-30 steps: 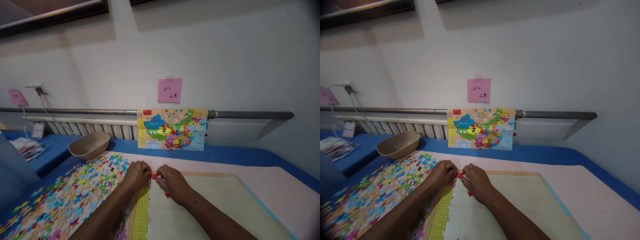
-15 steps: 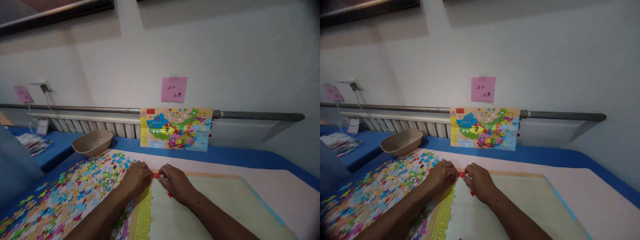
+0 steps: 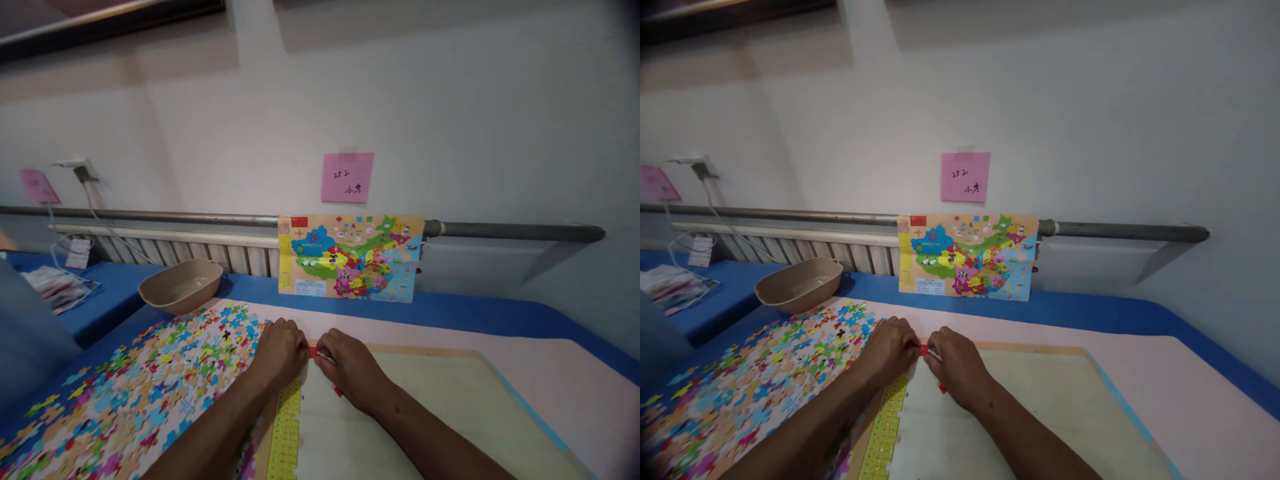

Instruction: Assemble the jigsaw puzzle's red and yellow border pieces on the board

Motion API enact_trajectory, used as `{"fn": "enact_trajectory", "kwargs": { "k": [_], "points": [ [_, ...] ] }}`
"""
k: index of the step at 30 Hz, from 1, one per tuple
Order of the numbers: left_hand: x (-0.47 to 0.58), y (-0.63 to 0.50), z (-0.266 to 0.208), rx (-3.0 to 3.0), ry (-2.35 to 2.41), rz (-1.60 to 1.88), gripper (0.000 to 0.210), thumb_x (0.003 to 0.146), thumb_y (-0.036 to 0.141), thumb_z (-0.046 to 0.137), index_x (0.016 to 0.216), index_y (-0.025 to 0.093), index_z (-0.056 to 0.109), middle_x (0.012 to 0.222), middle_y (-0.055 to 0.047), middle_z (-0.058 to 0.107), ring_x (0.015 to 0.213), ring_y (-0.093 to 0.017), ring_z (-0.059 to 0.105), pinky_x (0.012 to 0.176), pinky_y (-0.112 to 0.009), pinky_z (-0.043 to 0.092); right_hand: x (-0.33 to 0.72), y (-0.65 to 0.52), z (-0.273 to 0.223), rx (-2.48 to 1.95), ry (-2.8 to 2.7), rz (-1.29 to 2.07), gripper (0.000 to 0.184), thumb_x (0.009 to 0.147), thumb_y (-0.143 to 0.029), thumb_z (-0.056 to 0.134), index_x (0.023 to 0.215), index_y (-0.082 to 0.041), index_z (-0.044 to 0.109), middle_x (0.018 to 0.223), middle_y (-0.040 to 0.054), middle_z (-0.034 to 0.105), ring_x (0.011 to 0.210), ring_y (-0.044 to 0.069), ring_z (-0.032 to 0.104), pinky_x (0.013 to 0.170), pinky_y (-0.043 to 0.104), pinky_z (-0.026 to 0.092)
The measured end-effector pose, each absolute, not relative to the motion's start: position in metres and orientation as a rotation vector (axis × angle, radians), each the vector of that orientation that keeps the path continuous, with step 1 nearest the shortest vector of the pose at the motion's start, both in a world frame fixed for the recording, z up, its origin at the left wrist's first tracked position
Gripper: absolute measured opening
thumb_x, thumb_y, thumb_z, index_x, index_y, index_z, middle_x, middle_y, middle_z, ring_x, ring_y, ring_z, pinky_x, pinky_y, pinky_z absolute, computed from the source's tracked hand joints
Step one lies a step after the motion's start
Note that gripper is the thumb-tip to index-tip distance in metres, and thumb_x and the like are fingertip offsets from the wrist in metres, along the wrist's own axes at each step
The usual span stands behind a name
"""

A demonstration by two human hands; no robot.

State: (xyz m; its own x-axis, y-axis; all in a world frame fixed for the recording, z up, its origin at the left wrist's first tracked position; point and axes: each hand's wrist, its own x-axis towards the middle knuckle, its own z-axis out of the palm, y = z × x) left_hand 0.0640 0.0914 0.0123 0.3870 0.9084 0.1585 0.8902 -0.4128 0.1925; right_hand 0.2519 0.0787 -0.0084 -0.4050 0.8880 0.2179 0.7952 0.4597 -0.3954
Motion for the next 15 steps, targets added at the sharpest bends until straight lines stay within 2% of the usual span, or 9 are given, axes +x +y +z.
{"fn": "enact_trajectory", "kwargs": {
  "k": [4, 10, 15],
  "points": [
    [0.072, 0.097, 0.009, 2.554, 1.761, 0.338, 0.026, 0.090, 0.028, 0.052, 0.082, 0.019, 0.075, 0.095, -0.010, 0.074, 0.099, -0.030, 0.065, 0.084, -0.045, 0.041, 0.251, 0.079, -0.010, -1.438, -2.327, 0.304, 0.012, 0.091, -0.017, 0.067, 0.084, -0.021, 0.058, 0.090, 0.0012, 0.063, 0.083, 0.017, 0.057, 0.072, 0.028, 0.037],
    [0.076, 0.104, 0.009, 2.575, 1.793, 0.283, 0.027, 0.091, 0.029, 0.049, 0.083, 0.019, 0.074, 0.096, -0.011, 0.075, 0.099, -0.032, 0.067, 0.082, -0.046, 0.042, 0.251, 0.077, -0.008, -1.486, -2.328, 0.271, 0.015, 0.091, -0.021, 0.068, 0.080, -0.021, 0.058, 0.091, 0.0042, 0.063, 0.086, 0.020, 0.059, 0.075, 0.030, 0.038],
    [0.076, 0.108, 0.011, 2.567, 1.806, 0.239, 0.030, 0.093, 0.030, 0.048, 0.083, 0.019, 0.075, 0.094, -0.013, 0.076, 0.098, -0.032, 0.069, 0.079, -0.044, 0.042, 0.252, 0.077, -0.005, -1.476, -2.347, 0.270, 0.017, 0.092, -0.016, 0.064, 0.076, -0.021, 0.059, 0.087, 0.0034, 0.064, 0.085, 0.020, 0.059, 0.075, 0.029, 0.038]
  ]
}}
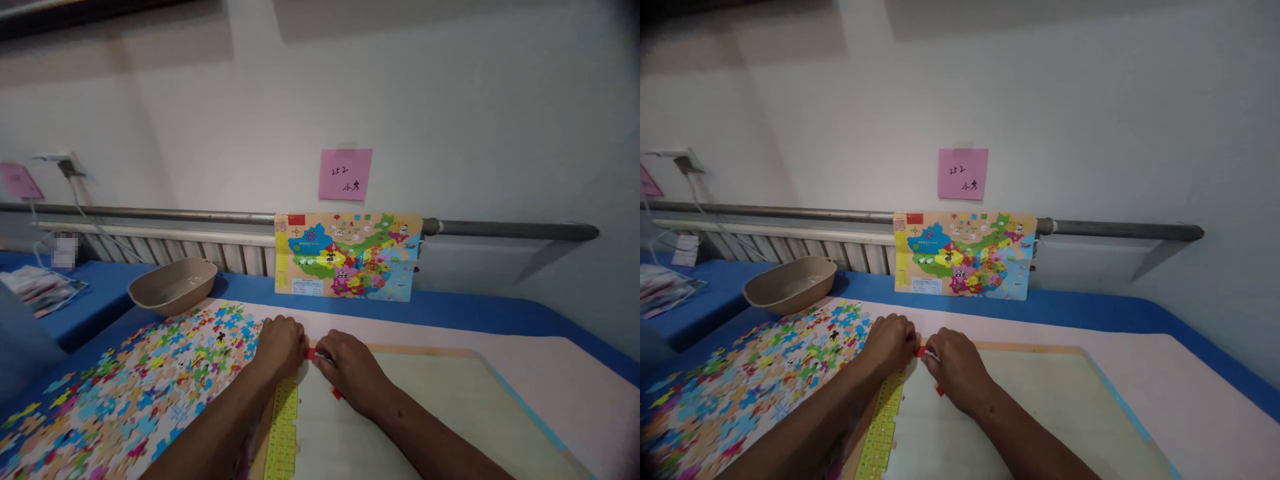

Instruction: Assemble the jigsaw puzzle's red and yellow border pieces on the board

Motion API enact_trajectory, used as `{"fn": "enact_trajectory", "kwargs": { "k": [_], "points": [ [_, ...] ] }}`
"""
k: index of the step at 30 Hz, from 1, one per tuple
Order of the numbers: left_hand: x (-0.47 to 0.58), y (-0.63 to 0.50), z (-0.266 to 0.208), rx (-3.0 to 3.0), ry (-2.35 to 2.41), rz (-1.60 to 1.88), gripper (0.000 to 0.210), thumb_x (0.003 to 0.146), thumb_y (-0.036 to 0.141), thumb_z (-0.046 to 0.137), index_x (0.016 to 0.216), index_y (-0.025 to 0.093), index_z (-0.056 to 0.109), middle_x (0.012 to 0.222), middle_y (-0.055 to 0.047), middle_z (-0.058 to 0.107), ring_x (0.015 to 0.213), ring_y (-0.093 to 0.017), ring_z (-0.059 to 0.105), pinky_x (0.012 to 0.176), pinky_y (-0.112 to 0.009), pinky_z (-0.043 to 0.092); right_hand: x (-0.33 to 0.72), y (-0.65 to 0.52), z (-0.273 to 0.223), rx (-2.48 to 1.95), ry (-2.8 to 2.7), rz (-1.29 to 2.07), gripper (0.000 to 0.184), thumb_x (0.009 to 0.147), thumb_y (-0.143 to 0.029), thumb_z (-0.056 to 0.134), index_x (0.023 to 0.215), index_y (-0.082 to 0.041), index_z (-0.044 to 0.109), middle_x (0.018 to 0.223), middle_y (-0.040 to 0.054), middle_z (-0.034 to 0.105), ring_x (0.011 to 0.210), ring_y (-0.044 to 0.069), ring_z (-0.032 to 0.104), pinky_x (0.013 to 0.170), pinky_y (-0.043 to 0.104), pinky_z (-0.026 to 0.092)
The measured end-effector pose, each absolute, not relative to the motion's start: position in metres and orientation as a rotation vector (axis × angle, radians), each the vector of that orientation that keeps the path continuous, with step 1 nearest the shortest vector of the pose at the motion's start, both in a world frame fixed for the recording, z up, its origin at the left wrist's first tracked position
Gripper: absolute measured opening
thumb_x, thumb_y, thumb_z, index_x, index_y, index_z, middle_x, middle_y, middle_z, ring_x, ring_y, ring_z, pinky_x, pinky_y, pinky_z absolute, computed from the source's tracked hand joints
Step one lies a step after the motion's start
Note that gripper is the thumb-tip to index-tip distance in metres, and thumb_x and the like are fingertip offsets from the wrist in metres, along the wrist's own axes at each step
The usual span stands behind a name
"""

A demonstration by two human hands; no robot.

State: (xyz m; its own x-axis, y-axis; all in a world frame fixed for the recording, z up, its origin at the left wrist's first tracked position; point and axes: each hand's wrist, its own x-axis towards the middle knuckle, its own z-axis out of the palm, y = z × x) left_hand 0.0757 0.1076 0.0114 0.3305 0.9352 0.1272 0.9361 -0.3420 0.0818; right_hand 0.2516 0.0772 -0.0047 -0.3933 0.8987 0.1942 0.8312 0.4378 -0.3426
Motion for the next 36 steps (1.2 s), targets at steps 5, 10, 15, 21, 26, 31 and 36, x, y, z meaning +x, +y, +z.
{"fn": "enact_trajectory", "kwargs": {
  "k": [5, 10, 15, 21, 26, 31, 36],
  "points": [
    [0.075, 0.113, 0.012, -2.579, -1.802, -0.205, 0.027, 0.091, 0.031, 0.053, 0.082, 0.019, 0.075, 0.094, -0.013, 0.078, 0.098, -0.031, 0.070, 0.080, -0.043, 0.043, 0.251, 0.079, -0.006, -1.476, -2.350, 0.264, 0.018, 0.094, -0.012, 0.058, 0.079, -0.021, 0.063, 0.087, 0.0027, 0.065, 0.087, 0.019, 0.060, 0.077, 0.029, 0.039],
    [0.076, 0.114, 0.011, -2.583, -1.796, -0.209, 0.030, 0.091, 0.031, 0.050, 0.084, 0.018, 0.077, 0.095, -0.013, 0.078, 0.099, -0.033, 0.070, 0.082, -0.045, 0.045, 0.251, 0.079, -0.007, -1.519, -2.321, 0.244, 0.013, 0.094, -0.015, 0.061, 0.084, -0.020, 0.066, 0.090, 0.0041, 0.067, 0.088, 0.020, 0.061, 0.079, 0.032, 0.038],
    [0.077, 0.112, 0.012, -2.583, -1.797, -0.220, 0.032, 0.092, 0.029, 0.048, 0.086, 0.018, 0.077, 0.096, -0.013, 0.078, 0.100, -0.033, 0.070, 0.083, -0.046, 0.046, 0.252, 0.078, -0.004, -1.479, -2.361, 0.256, 0.019, 0.099, -0.015, 0.057, 0.084, -0.020, 0.069, 0.090, 0.0042, 0.067, 0.089, 0.020, 0.061, 0.081, 0.031, 0.039],
    [0.077, 0.111, 0.017, -2.593, -1.813, -0.205, 0.030, 0.091, 0.029, 0.051, 0.086, 0.018, 0.078, 0.097, -0.013, 0.079, 0.101, -0.033, 0.071, 0.083, -0.044, 0.046, 0.251, 0.078, -0.004, -1.469, -2.385, 0.257, 0.020, 0.098, -0.013, 0.057, 0.083, -0.019, 0.069, 0.089, 0.0040, 0.067, 0.089, 0.019, 0.061, 0.080, 0.031, 0.040],
    [0.075, 0.111, 0.024, -2.634, -1.802, -0.159, 0.030, 0.090, 0.027, 0.050, 0.083, 0.018, 0.077, 0.098, -0.014, 0.079, 0.100, -0.033, 0.072, 0.081, -0.044, 0.045, 0.251, 0.078, -0.004, -1.479, -2.383, 0.253, 0.024, 0.098, -0.012, 0.055, 0.080, -0.019, 0.068, 0.087, 0.0044, 0.067, 0.089, 0.020, 0.061, 0.080, 0.032, 0.039],
    [0.074, 0.110, 0.032, -2.687, -1.790, -0.129, 0.028, 0.086, 0.024, 0.050, 0.077, 0.019, 0.076, 0.096, -0.011, 0.080, 0.099, -0.030, 0.073, 0.081, -0.042, 0.044, 0.254, 0.078, 0.000, -1.451, -2.381, 0.296, 0.023, 0.100, -0.015, 0.054, 0.085, -0.019, 0.070, 0.090, 0.0045, 0.068, 0.091, 0.020, 0.061, 0.082, 0.031, 0.039],
    [0.073, 0.108, 0.034, -2.689, -1.789, -0.135, 0.030, 0.087, 0.024, 0.048, 0.077, 0.018, 0.076, 0.094, -0.014, 0.079, 0.098, -0.031, 0.073, 0.082, -0.043, 0.044, 0.255, 0.078, 0.002, -1.438, -2.356, 0.339, 0.023, 0.100, -0.012, 0.052, 0.086, -0.018, 0.069, 0.092, 0.0047, 0.069, 0.090, 0.019, 0.061, 0.081, 0.030, 0.039]
  ]
}}
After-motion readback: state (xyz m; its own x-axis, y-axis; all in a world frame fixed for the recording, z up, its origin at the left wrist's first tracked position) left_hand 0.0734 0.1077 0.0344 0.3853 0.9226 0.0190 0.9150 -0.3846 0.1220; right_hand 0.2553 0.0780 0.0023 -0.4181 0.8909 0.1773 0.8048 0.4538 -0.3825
